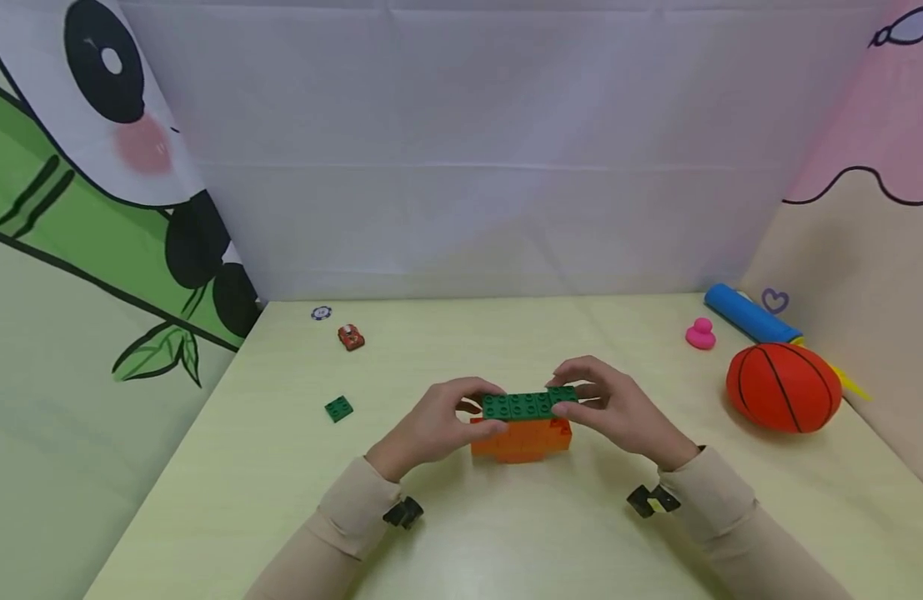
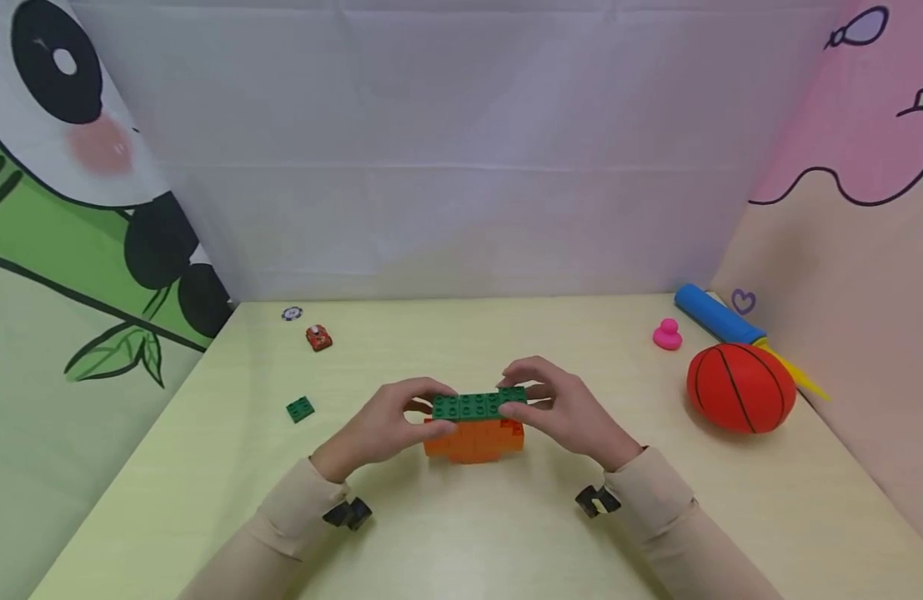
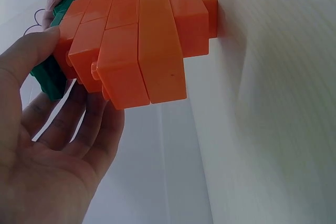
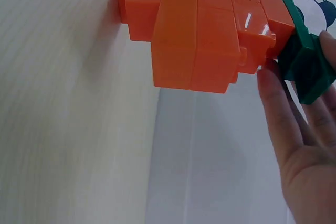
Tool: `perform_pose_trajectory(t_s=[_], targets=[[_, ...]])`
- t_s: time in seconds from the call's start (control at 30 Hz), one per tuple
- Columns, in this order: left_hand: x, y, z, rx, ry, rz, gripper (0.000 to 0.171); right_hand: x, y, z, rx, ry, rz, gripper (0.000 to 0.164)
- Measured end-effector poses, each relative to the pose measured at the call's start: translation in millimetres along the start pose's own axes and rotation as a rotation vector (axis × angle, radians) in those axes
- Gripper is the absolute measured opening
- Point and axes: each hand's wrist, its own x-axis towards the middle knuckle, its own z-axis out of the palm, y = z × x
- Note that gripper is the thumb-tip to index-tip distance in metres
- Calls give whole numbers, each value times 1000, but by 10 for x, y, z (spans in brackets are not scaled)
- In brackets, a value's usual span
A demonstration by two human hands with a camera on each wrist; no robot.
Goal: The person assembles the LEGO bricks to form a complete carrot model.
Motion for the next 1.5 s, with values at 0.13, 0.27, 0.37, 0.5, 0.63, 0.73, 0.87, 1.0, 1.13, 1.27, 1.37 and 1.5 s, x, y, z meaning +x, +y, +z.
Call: perform_pose_trajectory(t_s=[0.13, 0.27, 0.37, 0.5, 0.63, 0.73, 0.87, 1.0, 1.13, 1.27, 1.37, 1.5], targets=[[4, 6, -6, -12, 0, 0, 34, 7, 7, 10, 88, -3, 2, 33], [7, 22, -18, 8, 5, 10, 35, 15, 0, 6, 89, 4, -2, 33], [-20, 25, -73, 61, -3, -2, 44, 15, 8, 12, 34, 21, -9, 37], [-167, -68, -351, 184, 12, -98, 57, 5, 11, 12, -69, 35, -45, 42], [-409, -318, -796, 482, 91, -328, 59, 6, -1, 3, -139, 48, -81, 43], [-573, -550, -1046, 655, 89, -525, 61, 9, -9, -9, -168, 50, -80, 43], [-685, -750, -1190, 653, 36, -647, 52, 8, -10, -4, -172, 41, -62, 44], [-682, -816, -1167, 591, 34, -615, 42, 6, -4, 20, -164, 30, -50, 45], [-557, -684, -979, 423, 74, -479, 43, 0, -11, 13, -168, 26, -44, 46], [-362, -304, -705, 193, 106, -289, 35, 2, -21, 5, -161, 24, -46, 46], [-223, -41, -524, 107, 82, -154, 35, 7, -26, 6, -153, 21, -53, 46], [-117, 132, -374, 83, 33, -46, 39, 16, -23, 9, -150, 11, -61, 45]])
